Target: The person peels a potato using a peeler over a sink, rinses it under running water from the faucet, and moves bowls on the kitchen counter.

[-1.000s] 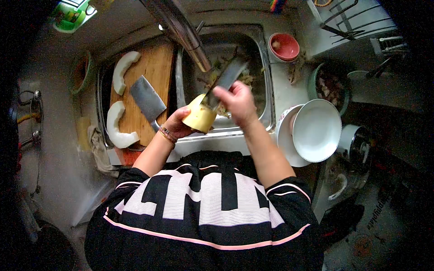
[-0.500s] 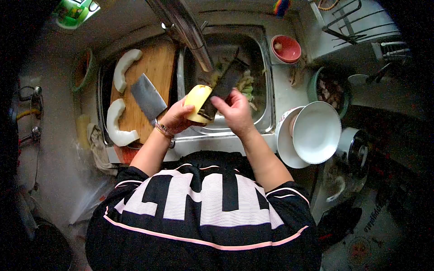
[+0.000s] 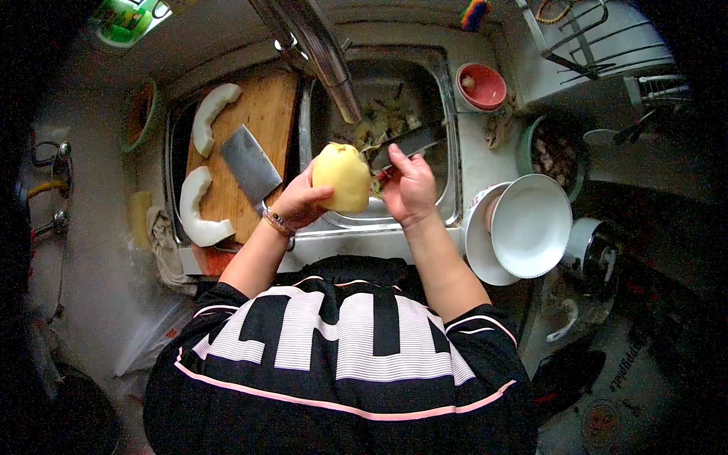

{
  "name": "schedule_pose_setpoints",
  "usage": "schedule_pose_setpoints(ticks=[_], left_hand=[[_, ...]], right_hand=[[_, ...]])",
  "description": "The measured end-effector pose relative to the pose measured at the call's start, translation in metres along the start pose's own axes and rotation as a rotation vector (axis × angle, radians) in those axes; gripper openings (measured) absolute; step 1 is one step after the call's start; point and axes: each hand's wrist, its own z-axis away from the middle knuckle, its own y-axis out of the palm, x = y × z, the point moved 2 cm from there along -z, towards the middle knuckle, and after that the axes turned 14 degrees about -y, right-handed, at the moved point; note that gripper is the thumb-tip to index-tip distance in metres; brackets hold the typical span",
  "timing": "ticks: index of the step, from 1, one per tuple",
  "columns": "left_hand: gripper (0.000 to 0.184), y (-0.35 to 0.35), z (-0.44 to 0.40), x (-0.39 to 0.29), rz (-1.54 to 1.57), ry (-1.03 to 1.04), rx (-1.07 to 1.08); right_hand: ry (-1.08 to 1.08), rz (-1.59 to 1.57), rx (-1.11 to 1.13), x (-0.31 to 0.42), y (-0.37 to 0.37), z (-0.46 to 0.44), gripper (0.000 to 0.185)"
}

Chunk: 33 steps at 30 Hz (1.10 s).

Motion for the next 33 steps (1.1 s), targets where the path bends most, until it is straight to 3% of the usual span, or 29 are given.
schedule_pose_setpoints(ticks=[6, 12, 15, 18, 20, 23, 25, 28, 33], left_hand=[[0.077, 0.012, 0.002, -0.004, -0.288, 0.092, -0.088], [0.075, 0.018, -0.001, -0.002, -0.596, 0.139, -0.239], [0.074, 0.012, -0.005, 0.003, -0.682, 0.219, -0.308], [0.078, 0.010, -0.001, 0.002, -0.693, 0.118, -0.184], [0.076, 0.020, 0.003, 0.001, -0.680, 0.172, -0.201], [0.078, 0.010, -0.002, -0.003, -0.760, 0.198, -0.364], [0.075, 0.014, -0.002, -0.010, -0.666, 0.190, -0.318], [0.073, 0.012, 0.001, -0.004, -0.713, 0.227, -0.282], [0.071, 0.013, -0.002, -0.013, -0.904, 0.292, -0.387]], right_hand=[[0.053, -0.147, 0.020, -0.015, 0.005, 0.001, 0.026], [-0.064, -0.046, 0.096, 0.003, 0.035, 0.012, 0.016], [-0.309, 0.511, 0.349, 0.003, 0.028, 0.014, 0.014], [-0.397, 0.610, 0.065, 0.008, 0.005, -0.019, 0.010], [-0.393, 0.432, -0.030, 0.012, 0.000, -0.024, 0.010], [-0.295, 0.438, 0.169, 0.016, 0.021, -0.003, 0.010], [-0.326, 0.487, 0.268, 0.003, 0.028, -0.004, 0.015], [-0.304, 0.404, 0.062, 0.011, 0.007, -0.031, 0.014], [-0.226, 0.412, 0.291, -0.003, 0.032, -0.013, 0.011]])
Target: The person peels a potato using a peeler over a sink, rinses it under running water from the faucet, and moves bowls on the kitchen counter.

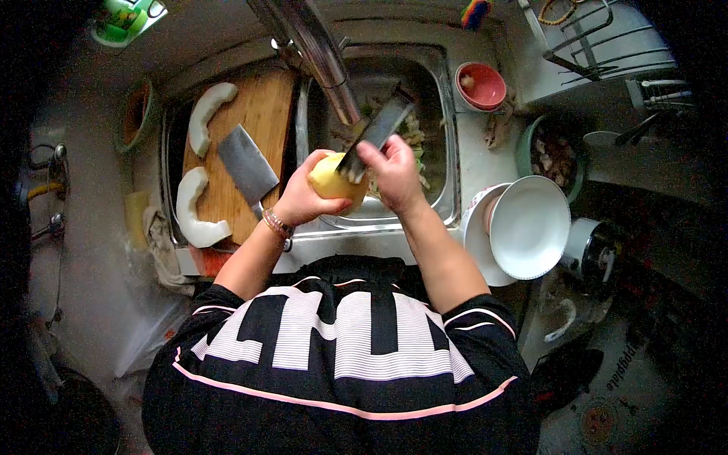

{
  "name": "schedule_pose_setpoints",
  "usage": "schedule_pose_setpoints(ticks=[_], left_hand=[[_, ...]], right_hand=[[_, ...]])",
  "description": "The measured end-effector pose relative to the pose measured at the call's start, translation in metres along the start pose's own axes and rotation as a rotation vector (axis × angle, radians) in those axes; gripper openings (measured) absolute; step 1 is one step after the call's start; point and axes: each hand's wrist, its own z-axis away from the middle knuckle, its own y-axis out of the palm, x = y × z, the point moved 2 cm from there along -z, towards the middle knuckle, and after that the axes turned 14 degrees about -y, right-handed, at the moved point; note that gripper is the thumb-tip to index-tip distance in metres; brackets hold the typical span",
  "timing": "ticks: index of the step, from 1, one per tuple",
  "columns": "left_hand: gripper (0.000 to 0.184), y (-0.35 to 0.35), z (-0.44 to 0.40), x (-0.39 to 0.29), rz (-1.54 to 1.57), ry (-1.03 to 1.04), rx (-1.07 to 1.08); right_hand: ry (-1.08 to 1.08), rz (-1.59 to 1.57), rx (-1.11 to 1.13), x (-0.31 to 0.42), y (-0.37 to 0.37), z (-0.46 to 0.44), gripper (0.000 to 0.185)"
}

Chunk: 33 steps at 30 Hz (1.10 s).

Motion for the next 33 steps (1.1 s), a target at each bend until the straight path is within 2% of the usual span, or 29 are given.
schedule_pose_setpoints(ticks=[1, 3, 7, 8, 9, 11, 13, 15, 16, 17, 18, 19, 21, 23, 24, 27, 30, 33], left_hand=[[0.071, 0.002, 0.004, 0.000, -0.020, 0.028, 0.007], [0.070, 0.002, 0.005, -0.003, -0.065, 0.086, 0.017], [0.070, -0.002, 0.001, -0.012, -0.238, 0.008, -0.115], [0.069, -0.002, 0.001, -0.011, -0.253, 0.026, -0.126], [0.069, -0.002, 0.004, -0.015, -0.294, 0.042, -0.107], [0.068, -0.002, 0.006, -0.017, -0.273, 0.128, -0.105], [0.071, -0.004, 0.001, -0.014, -0.361, 0.063, -0.167], [0.074, -0.005, -0.002, -0.006, -0.329, 0.049, -0.183], [0.074, -0.004, 0.000, -0.006, -0.301, 0.055, -0.146], [0.075, -0.005, 0.004, -0.007, -0.278, 0.063, -0.112], [0.070, -0.004, 0.008, -0.013, -0.258, 0.129, -0.125], [0.069, -0.005, 0.008, -0.010, -0.245, 0.098, -0.132], [0.069, -0.008, 0.003, 0.000, -0.243, 0.049, -0.170], [0.070, -0.009, 0.002, -0.004, -0.167, 0.019, -0.145], [0.070, -0.009, -0.002, 0.004, -0.098, 0.000, -0.117], [0.069, -0.003, -0.003, 0.011, 0.119, -0.071, -0.026], [0.069, 0.001, -0.004, 0.018, 0.168, -0.116, -0.010], [0.068, -0.001, 0.004, 0.018, 0.181, -0.155, -0.027]], right_hand=[[0.007, 0.133, -0.161, -0.007, -0.019, -0.008, 0.009], [0.075, 0.087, -0.288, -0.006, -0.040, -0.017, 0.009], [-0.008, 0.000, 0.010, 0.004, 0.002, -0.006, 0.009], [0.087, 0.041, -0.144, -0.026, -0.033, -0.013, 0.006], [0.065, 0.292, -0.255, -0.020, -0.043, -0.020, 0.007], [0.094, 0.052, -0.246, 0.002, -0.035, -0.021, 0.008], [0.075, -0.169, -0.131, 0.014, -0.002, -0.013, 0.010], [0.151, -0.098, -0.042, -0.025, -0.021, -0.009, 0.012], [0.109, 0.334, -0.235, -0.032, -0.046, -0.019, 0.009], [0.137, 0.320, -0.399, -0.031, -0.062, -0.025, 0.010], [0.098, 0.235, -0.387, -0.024, -0.064, -0.031, 0.010], [0.072, 0.150, -0.372, -0.020, -0.062, -0.033, 0.011], [-0.042, 0.358, -0.114, -0.011, -0.049, -0.046, 0.013], [-0.241, 0.801, 0.105, 0.003, -0.024, -0.070, 0.016], [-0.370, 1.011, 0.309, 0.009, -0.014, -0.086, 0.026], [-0.474, 1.513, 0.597, 0.016, 0.023, -0.125, 0.033], [-1.058, 1.689, 0.624, -0.009, 0.031, -0.168, 0.028], [-0.520, 1.809, 0.815, -0.055, 0.014, -0.205, 0.022]])
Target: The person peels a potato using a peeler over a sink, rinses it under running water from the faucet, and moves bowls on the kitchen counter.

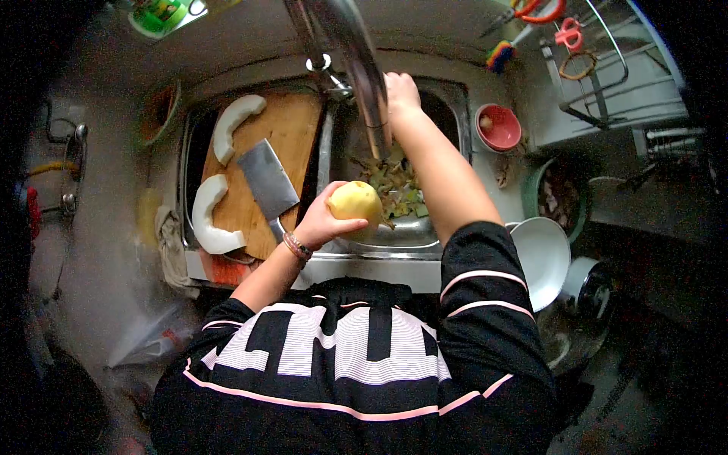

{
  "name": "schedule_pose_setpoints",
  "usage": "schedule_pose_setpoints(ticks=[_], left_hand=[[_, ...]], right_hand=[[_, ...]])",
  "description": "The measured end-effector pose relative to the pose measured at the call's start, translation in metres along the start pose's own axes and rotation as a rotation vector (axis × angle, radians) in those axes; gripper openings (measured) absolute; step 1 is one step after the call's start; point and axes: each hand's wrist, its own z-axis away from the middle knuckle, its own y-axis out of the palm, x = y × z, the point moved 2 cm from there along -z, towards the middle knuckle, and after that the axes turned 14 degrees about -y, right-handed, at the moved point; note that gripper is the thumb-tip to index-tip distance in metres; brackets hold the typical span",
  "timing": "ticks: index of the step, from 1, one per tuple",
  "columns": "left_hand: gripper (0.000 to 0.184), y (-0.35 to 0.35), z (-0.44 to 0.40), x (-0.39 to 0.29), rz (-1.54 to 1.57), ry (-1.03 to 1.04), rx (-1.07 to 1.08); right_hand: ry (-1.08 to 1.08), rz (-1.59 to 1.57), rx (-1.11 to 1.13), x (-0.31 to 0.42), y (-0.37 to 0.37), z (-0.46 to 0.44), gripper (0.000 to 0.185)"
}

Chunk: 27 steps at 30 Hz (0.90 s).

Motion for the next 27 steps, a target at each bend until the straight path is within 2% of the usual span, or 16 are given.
schedule_pose_setpoints(ticks=[5, 6, 7, 10, 11, 14, 18, 19, 23, 27], left_hand=[[0.066, -0.018, 0.005, 0.018, 0.214, -0.059, -0.037], [0.065, -0.020, 0.007, 0.023, 0.267, -0.063, -0.062], [0.065, -0.023, 0.007, 0.027, 0.316, -0.088, -0.067], [0.066, -0.026, 0.006, 0.034, 0.368, -0.133, -0.017], [0.066, -0.026, 0.005, 0.034, 0.369, -0.140, -0.009], [0.068, -0.024, 0.008, 0.029, 0.331, -0.144, 0.039], [0.073, -0.017, -0.007, 0.017, 0.077, -0.071, 0.129], [0.074, -0.015, -0.015, 0.017, -0.009, -0.046, 0.141], [0.077, -0.001, -0.044, 0.010, -0.099, -0.032, 0.203], [0.081, 0.015, -0.060, 0.000, -0.145, 0.013, 0.239]], right_hand=[[0.010, -0.406, -0.538, 0.076, -0.003, 0.068, 0.029], [0.057, -0.319, -0.535, 0.085, 0.016, 0.081, 0.028], [0.366, -0.934, -0.201, 0.088, 0.035, 0.088, 0.024], [0.712, -1.542, -0.232, 0.110, 0.029, 0.101, 0.021], [0.751, -1.783, -0.249, 0.110, 0.027, 0.106, 0.025], [0.515, -1.990, -0.385, 0.106, 0.029, 0.115, 0.022], [0.558, -1.787, -0.371, 0.110, -0.008, 0.122, 0.017], [0.480, -1.618, -0.329, 0.105, -0.006, 0.127, 0.019], [0.517, -1.745, -0.380, 0.102, -0.011, 0.147, 0.020], [0.429, -1.669, -0.497, 0.101, -0.023, 0.161, 0.020]])
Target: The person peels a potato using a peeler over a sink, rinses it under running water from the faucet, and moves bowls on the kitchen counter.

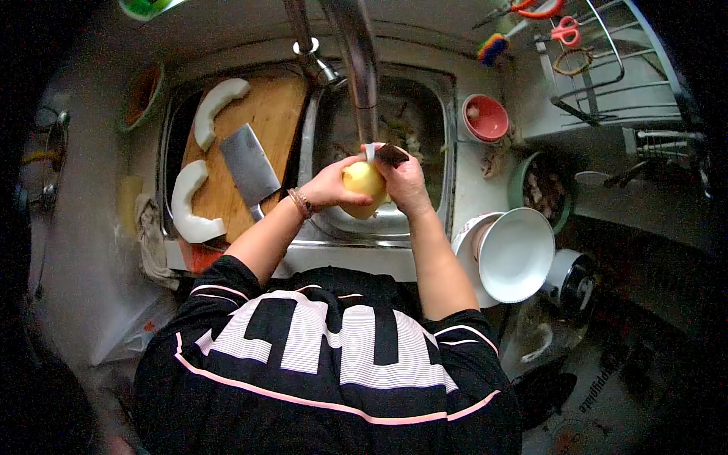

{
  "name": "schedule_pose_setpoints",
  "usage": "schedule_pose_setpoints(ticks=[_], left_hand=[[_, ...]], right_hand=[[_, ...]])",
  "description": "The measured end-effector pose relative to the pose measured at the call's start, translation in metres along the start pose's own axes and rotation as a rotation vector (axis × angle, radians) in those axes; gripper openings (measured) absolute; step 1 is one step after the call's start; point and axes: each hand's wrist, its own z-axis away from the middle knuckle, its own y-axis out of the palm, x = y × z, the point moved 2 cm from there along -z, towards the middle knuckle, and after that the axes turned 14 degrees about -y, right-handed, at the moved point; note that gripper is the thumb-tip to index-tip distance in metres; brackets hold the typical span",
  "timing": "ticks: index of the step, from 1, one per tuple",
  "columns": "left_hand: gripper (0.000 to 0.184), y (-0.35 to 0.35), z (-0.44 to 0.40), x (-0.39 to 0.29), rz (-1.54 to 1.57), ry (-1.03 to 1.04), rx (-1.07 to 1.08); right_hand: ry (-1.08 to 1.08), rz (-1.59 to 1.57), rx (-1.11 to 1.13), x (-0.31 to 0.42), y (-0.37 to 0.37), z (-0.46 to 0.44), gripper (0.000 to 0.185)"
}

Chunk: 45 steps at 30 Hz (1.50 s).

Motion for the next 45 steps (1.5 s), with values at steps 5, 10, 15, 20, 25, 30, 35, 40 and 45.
schedule_pose_setpoints(ticks=[5, 10, 15, 20, 25, 30, 35, 40, 45], left_hand=[[0.076, 0.010, -0.013, -0.005, -0.167, 0.019, 0.011], [0.077, 0.012, -0.013, -0.008, -0.314, 0.054, -0.028], [0.078, -0.002, 0.002, 0.002, -0.223, 0.018, -0.022], [0.078, -0.018, 0.016, 0.009, -0.180, -0.018, -0.069], [0.076, -0.021, 0.019, 0.015, -0.238, 0.007, -0.185], [0.079, -0.008, 0.008, 0.009, -0.275, 0.026, -0.251], [0.075, 0.013, -0.020, -0.007, -0.119, 0.063, -0.178], [0.046, 0.029, -0.048, -0.002, 0.349, -0.132, -0.115], [0.026, 0.031, -0.048, 0.006, 0.852, -0.302, -0.073]], right_hand=[[-0.250, 0.290, 0.029, 0.007, -0.015, 0.010, 0.019], [-0.318, 0.322, 0.013, 0.001, -0.028, 0.020, 0.020], [-0.321, 0.062, 0.024, -0.018, -0.045, 0.019, 0.011], [-0.217, -0.075, 0.098, -0.013, -0.029, 0.018, 0.007], [-0.234, 0.202, 0.202, -0.008, -0.006, 0.006, 0.008], [-0.232, 0.188, -0.098, -0.012, -0.026, 0.011, 0.023], [0.009, 0.181, -0.568, -0.021, -0.035, 0.033, 0.023], [-0.017, -0.195, -0.692, -0.047, -0.030, 0.035, 0.029], [-0.123, -0.222, -0.632, -0.048, -0.029, 0.025, 0.031]])
